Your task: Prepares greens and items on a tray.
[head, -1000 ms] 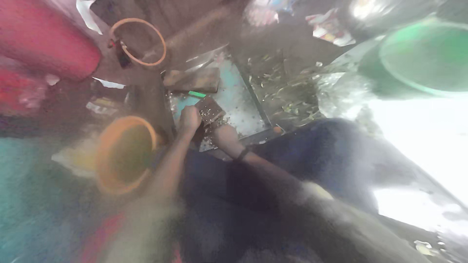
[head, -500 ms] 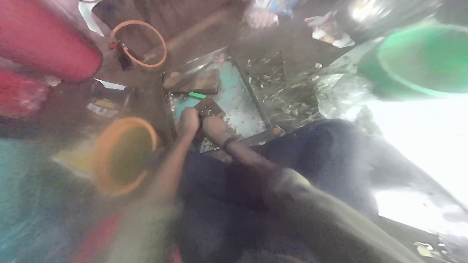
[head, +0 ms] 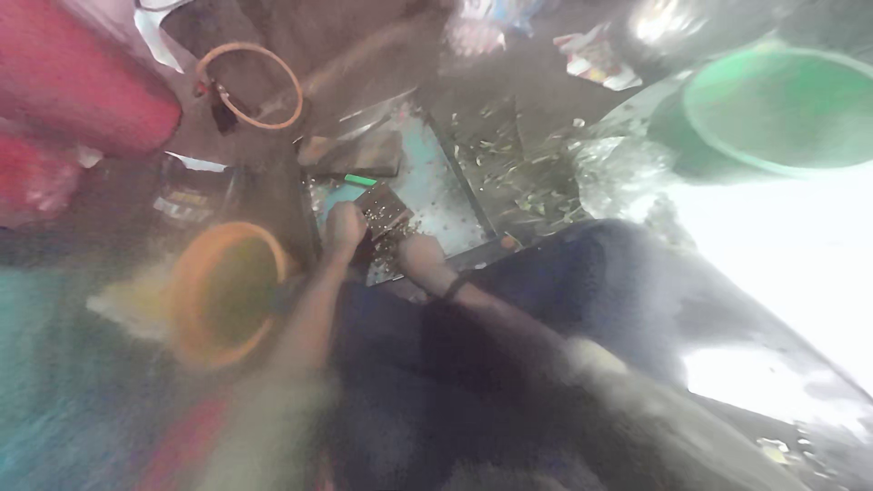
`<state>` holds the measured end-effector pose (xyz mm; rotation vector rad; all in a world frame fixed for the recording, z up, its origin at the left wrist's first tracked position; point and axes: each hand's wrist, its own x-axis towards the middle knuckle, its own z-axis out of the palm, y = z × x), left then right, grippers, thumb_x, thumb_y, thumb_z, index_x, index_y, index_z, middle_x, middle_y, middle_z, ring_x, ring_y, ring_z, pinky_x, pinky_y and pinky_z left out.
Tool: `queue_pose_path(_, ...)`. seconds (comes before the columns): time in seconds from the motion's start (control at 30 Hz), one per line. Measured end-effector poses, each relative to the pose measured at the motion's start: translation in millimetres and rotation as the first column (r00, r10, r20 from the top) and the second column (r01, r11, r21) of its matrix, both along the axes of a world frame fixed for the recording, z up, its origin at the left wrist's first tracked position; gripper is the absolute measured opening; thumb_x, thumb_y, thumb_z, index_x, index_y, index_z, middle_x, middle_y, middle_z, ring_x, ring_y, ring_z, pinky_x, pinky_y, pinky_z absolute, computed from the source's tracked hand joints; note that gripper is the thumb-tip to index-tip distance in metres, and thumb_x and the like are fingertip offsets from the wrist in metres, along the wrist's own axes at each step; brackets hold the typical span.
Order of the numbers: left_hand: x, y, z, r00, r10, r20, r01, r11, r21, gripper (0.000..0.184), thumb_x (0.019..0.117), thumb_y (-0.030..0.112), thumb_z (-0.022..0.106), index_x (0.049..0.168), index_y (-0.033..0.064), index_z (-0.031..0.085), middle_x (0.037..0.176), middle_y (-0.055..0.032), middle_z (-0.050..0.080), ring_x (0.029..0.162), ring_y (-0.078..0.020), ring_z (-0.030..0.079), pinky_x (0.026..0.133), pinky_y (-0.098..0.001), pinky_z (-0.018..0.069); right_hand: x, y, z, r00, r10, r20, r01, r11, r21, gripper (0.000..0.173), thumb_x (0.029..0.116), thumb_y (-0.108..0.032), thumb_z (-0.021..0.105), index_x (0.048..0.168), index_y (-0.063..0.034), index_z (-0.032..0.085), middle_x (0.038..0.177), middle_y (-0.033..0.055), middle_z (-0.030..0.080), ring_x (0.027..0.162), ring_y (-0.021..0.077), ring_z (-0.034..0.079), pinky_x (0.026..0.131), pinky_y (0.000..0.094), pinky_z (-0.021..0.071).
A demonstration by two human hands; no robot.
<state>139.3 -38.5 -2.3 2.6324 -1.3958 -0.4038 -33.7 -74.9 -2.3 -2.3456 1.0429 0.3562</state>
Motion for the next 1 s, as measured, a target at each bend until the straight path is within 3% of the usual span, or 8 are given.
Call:
queue_pose_path(0.07,-4,4,3,1.0,0.022,-0.017,-0.022,1.0,-0.001,0.012,0.0946,0.017,0.073,0.096,0.0051,0.075,0.108,-0.0219,0.072,0.1,-0.0435,0.069,0.085,-0.0655,0.0567,0,-2,3,1.0,0.004,0.008,-0.004,1.0,-0.005,0.024,0.1021,-0.018,0.056,0.115,-0.003,0.068,0.109,0.0229,0.072,0.102,0.0433,0.071,0.081,0.0619,0.0568)
queue_pose_path(0.27,-6,4,8,1.0,0.03,-0.005,-0.03,0.999,0.013,0.008,0.0954,0.009,0.068,0.092,0.0036,0.073,0.103,-0.0222,0.072,0.094,-0.0428,0.071,0.08,-0.0641,0.0579,38,-6,17,0.994,-0.032,0.102,0.028,0.998,0.048,0.019,0.1001,-0.018,0.062,0.105,-0.0024,0.072,0.106,0.0219,0.072,0.099,0.0423,0.071,0.078,0.0626,0.0577)
queue_pose_path(0.47,-5,-6,12,0.999,-0.033,0.034,0.031,0.998,0.051,0.01,0.096,0.01,0.068,0.094,0.0044,0.076,0.101,-0.0206,0.073,0.099,-0.0412,0.071,0.085,-0.0628,0.0574,50,-5,4,0.978,-0.044,0.206,0.044,0.999,0.002,0.015,0.099,-0.014,0.064,0.102,-0.0023,0.071,0.102,0.0236,0.071,0.095,0.0438,0.071,0.074,0.0626,0.0587)
queue_pose_path(0.63,3,-19,8,0.998,-0.039,0.041,0.033,0.99,0.137,0.014,0.0965,0.01,0.066,0.1,0.0057,0.078,0.11,-0.0187,0.074,0.11,-0.0387,0.069,0.096,-0.0595,0.0557,47,-2,1,0.993,0.017,0.118,-0.01,0.998,-0.061,0.015,0.0975,-0.015,0.065,0.106,-0.0051,0.073,0.102,0.0214,0.072,0.096,0.0422,0.071,0.077,0.0611,0.0584)
queue_pose_path(0.73,5,-18,3,0.999,-0.037,0.021,0.035,0.994,0.104,0.014,0.0951,0.009,0.066,0.101,0.0035,0.077,0.108,-0.0207,0.074,0.108,-0.0404,0.07,0.094,-0.0618,0.056,36,1,-2,0.997,0.035,0.074,-0.032,0.999,-0.041,0.015,0.0988,-0.014,0.063,0.103,-0.0039,0.073,0.103,0.0212,0.072,0.096,0.042,0.071,0.075,0.0608,0.0581)
queue_pose_path(0.8,5,-15,-1,1.0,-0.023,0.012,0.022,0.998,0.052,0.011,0.094,0.01,0.068,0.098,0.0033,0.076,0.106,-0.0221,0.073,0.104,-0.0417,0.07,0.09,-0.0635,0.0564,25,3,-2,0.999,0.005,0.051,-0.004,1.0,-0.02,0.019,0.1006,-0.016,0.06,0.107,-0.0027,0.072,0.105,0.0223,0.072,0.098,0.0432,0.071,0.076,0.0615,0.0579)
queue_pose_path(0.87,8,-17,-1,1.0,-0.018,0.011,0.017,0.997,0.077,0.013,0.0933,0.012,0.069,0.099,0.0041,0.077,0.108,-0.0205,0.073,0.109,-0.0397,0.069,0.095,-0.0614,0.0556,13,4,-2,1.0,0.006,0.007,-0.007,1.0,0.014,0.022,0.1011,-0.015,0.058,0.114,-0.0008,0.07,0.11,0.0245,0.071,0.103,0.0454,0.07,0.08,0.064,0.0569)
queue_pose_path(1.0,0,-14,5,1.0,-0.01,0.0,0.01,0.998,0.063,0.013,0.0959,0.013,0.069,0.096,0.0024,0.077,0.107,-0.0217,0.073,0.106,-0.0409,0.07,0.093,-0.0625,0.0556,-3,2,1,1.0,0.022,0.011,-0.022,1.0,0.009,0.021,0.1,-0.013,0.058,0.11,-0.0001,0.071,0.11,0.024,0.071,0.102,0.0444,0.07,0.08,0.0636,0.0566)
